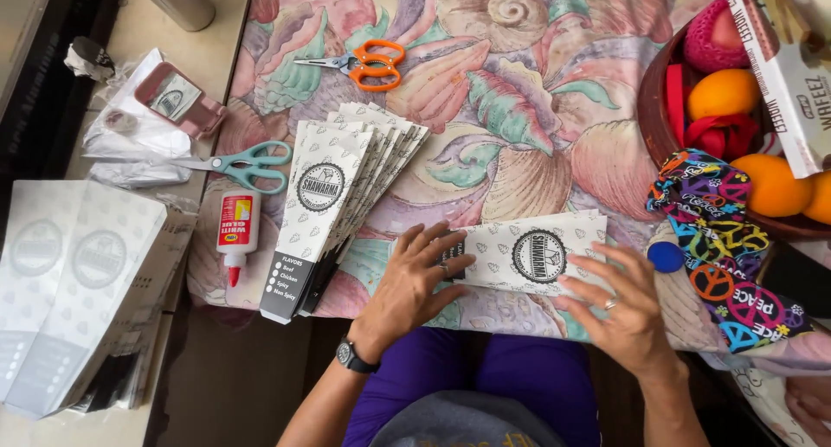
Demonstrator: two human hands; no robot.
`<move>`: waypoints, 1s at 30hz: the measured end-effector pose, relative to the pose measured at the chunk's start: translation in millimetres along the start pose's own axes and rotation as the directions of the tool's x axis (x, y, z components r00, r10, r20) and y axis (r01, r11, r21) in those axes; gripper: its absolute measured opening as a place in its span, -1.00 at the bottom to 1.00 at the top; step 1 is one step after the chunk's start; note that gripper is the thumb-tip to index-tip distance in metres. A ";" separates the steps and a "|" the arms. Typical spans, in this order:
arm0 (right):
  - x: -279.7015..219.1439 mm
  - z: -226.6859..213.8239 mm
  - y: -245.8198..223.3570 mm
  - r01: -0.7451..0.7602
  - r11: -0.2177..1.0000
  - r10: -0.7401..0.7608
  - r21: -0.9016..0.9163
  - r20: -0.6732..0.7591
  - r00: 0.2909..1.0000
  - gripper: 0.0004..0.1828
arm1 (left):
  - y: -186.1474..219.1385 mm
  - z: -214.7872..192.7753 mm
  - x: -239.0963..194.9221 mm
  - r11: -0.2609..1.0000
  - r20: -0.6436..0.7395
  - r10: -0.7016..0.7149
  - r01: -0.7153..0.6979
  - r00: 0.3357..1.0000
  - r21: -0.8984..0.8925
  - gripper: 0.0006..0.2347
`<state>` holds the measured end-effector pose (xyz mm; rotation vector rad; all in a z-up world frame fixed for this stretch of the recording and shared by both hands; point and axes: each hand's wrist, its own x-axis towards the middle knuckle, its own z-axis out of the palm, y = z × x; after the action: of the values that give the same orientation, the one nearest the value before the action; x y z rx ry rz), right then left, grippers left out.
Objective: The person folds flat paper packages into rectangular boxes by hand on a table. They repeatedly fold the sides and ends of each package, then place the finished boxes into a growing stack. The person handles the packages one at a time throughout the clip.
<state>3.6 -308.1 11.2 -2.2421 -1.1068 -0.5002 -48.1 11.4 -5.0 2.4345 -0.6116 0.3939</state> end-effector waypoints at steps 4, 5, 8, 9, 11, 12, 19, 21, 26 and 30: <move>0.3 16.2 -22.1 0.065 0.997 -0.066 -0.047 -0.007 0.998 -0.71 | -8.1 13.7 3.9 1.000 -0.008 0.007 -0.007 1.000 -0.009 -0.69; 1.5 19.8 -30.7 0.115 0.992 -0.116 -0.045 -0.035 0.993 -0.74 | -8.8 15.2 4.3 0.999 -0.025 -0.003 0.002 1.000 -0.041 -0.74; 13.1 29.2 -63.2 0.169 0.985 -0.170 -0.024 -0.016 0.985 -0.76 | -8.9 21.4 3.9 0.999 -0.064 0.000 -0.002 0.998 -0.041 -0.85; 18.8 32.0 -74.5 0.177 0.984 -0.177 -0.004 0.030 0.984 -0.74 | -8.9 24.0 4.2 1.000 -0.090 0.014 -0.015 0.996 -0.008 -0.88; 11.8 47.1 -76.1 0.149 0.987 -0.144 -0.068 0.068 0.987 -0.66 | -7.4 29.6 1.4 1.000 -0.121 0.026 -0.025 0.992 0.008 -0.90; 9.4 55.2 -76.0 0.127 0.983 -0.114 -0.132 0.103 0.988 -0.57 | -7.6 32.0 0.7 0.999 -0.155 0.038 -0.035 0.987 0.027 -0.92; 0.0 78.8 -78.8 0.021 0.947 0.032 -0.320 0.160 0.987 -0.36 | -4.9 41.7 -5.9 0.996 -0.141 0.033 -0.021 0.990 0.089 -0.98; 2.7 76.1 -81.4 0.004 0.953 0.045 -0.303 0.154 0.987 -0.42 | -1.3 35.7 -2.7 0.988 -0.129 0.075 -0.056 0.989 0.141 -0.86; -27.0 51.4 -59.7 -0.105 0.955 0.144 -0.277 0.122 0.982 -0.50 | -12.4 44.7 -11.8 0.993 -0.100 0.079 -0.070 0.992 0.098 -0.89; -80.6 23.5 -20.8 -0.348 0.898 0.360 -0.270 -0.004 0.933 -0.62 | -6.8 37.3 -7.5 0.997 -0.090 0.069 -0.066 0.993 0.040 -0.87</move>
<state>-58.6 -330.2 -44.7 -2.6290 -0.6531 -0.4655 -46.0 -3.9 -40.3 2.4202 -0.6536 0.5461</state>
